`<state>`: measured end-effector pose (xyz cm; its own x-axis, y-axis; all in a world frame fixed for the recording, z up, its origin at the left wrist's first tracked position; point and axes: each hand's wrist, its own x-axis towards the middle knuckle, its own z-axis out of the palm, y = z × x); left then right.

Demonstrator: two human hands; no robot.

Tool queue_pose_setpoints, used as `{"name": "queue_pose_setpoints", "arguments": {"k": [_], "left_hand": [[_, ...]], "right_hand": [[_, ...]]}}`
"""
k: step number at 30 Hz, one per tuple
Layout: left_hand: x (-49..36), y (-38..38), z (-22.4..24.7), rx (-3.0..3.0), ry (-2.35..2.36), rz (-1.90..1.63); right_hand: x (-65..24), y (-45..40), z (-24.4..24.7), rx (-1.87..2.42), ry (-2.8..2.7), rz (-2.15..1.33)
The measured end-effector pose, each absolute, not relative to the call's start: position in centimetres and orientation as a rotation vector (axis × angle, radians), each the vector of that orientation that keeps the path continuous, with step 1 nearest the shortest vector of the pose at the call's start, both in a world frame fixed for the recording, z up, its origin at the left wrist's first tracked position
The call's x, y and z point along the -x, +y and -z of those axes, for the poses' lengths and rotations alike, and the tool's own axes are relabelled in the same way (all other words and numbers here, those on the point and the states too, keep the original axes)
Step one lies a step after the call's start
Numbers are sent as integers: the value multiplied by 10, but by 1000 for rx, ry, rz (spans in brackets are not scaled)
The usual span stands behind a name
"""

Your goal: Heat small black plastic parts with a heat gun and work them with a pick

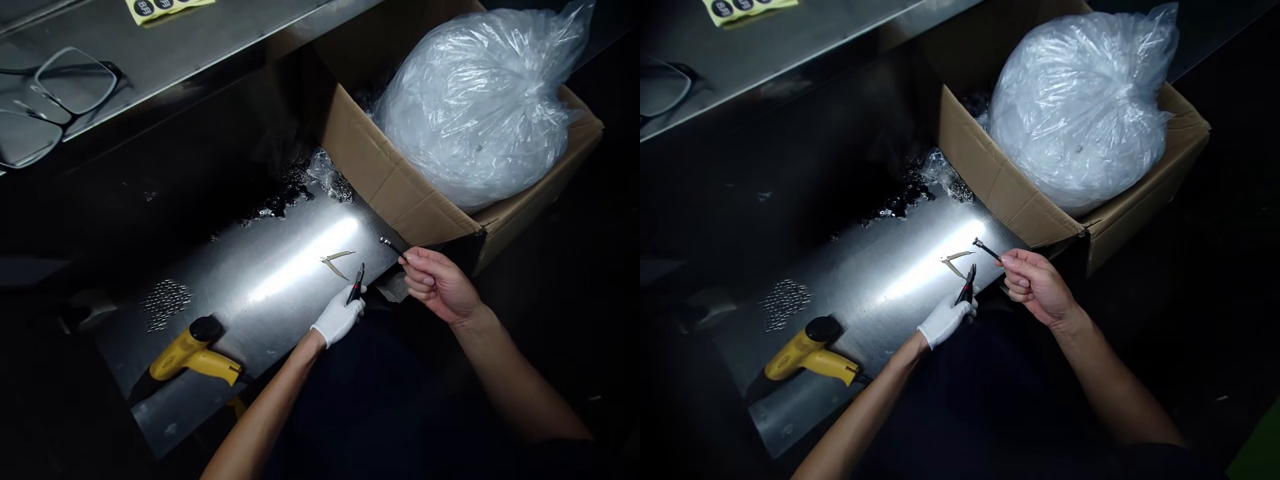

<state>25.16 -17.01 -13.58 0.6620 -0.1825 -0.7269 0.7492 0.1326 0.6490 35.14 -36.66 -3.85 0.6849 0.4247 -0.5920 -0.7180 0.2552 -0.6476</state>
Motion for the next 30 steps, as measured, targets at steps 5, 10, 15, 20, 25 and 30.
{"name": "queue_pose_setpoints", "arguments": {"k": [5,10,15,20,25,30], "left_hand": [[-252,-168,85,-1205,619,374],[-245,-158,24,-1085,653,69],[-232,-149,2,-997,704,-92],[-209,-131,-6,-1196,824,-80],[-178,-109,-11,-1373,882,49],[-158,-96,-11,-1387,890,70]], "right_hand": [[-336,-354,36,1098,298,-796],[-319,-325,31,1120,191,-785],[-303,-294,33,1204,46,-781],[-289,-269,33,1374,-91,-697],[-284,-248,26,1534,-216,-621],[-279,-232,23,1675,-371,-509]]}}
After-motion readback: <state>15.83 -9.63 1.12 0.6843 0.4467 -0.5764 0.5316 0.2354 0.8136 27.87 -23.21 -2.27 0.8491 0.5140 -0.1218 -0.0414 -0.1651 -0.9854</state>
